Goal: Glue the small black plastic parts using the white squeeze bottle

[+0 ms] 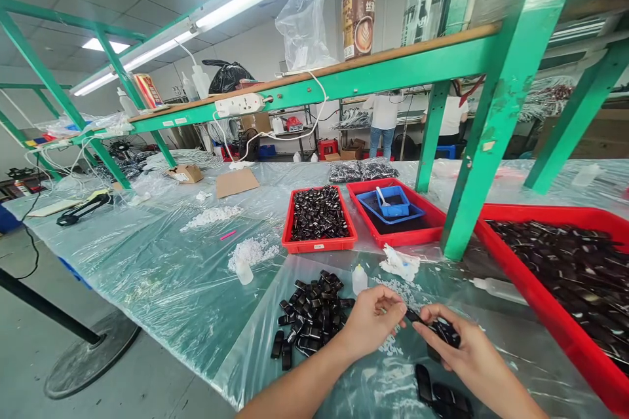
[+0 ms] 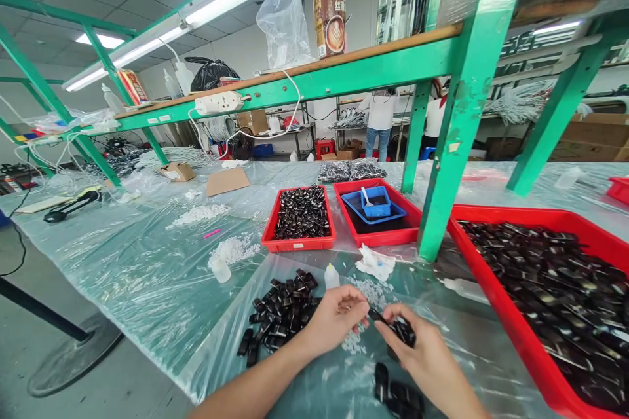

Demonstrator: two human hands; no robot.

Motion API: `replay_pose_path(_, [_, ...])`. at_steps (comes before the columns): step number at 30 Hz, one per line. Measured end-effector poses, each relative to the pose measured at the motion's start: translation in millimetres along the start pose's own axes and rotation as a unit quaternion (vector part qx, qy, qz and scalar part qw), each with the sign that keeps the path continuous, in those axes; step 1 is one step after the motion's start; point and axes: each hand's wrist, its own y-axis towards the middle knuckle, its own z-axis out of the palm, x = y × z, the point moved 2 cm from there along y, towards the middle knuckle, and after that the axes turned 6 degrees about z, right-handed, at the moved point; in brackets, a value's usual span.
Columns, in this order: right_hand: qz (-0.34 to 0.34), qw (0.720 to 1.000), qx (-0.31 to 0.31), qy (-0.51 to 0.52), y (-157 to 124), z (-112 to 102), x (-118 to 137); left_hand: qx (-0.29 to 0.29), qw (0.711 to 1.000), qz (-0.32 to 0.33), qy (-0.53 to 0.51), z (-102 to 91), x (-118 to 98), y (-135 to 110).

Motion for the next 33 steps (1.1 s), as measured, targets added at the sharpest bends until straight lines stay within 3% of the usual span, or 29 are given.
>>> replay_pose_path(8, [-0.047,0.998,-0.030,-0.031,-6,-2,19,0.033,0.998,-0.018,-0.056,-1.9,-2,2])
replay_pose_path(11, [-0.032,0.999,-0.035,-0.013,-6,-2,18,0.020,0.999,0.018,-0.017,-0.8,-6,-2])
replay_pose_path(15, [0.023,0.998,-0.033,0.052,-6,1,19,-0.027,0.980,0.139,0.139,3.5,-16,-12])
replay_pose_path(17, [0.067,0.993,-0.027,0.096,-8,3,23,-0.035,0.970,0.168,0.170,6.1,-19,-16])
replay_pose_path(20, [0.160,0.969,-0.020,0.189,-14,5,31,-0.091,0.973,0.168,0.132,5.9,-20,-16])
replay_pose_path(23, [0.225,0.926,-0.014,0.304,-20,7,37,-0.148,0.974,0.157,0.075,4.2,-19,-14])
replay_pose_path(27, [0.277,0.888,0.015,0.366,-22,13,38,-0.113,0.976,0.160,0.093,8.3,-20,-15])
replay_pose_path(33, [0.268,0.888,0.091,0.362,-23,24,30,-0.055,0.957,0.195,0.208,13.5,-23,-18])
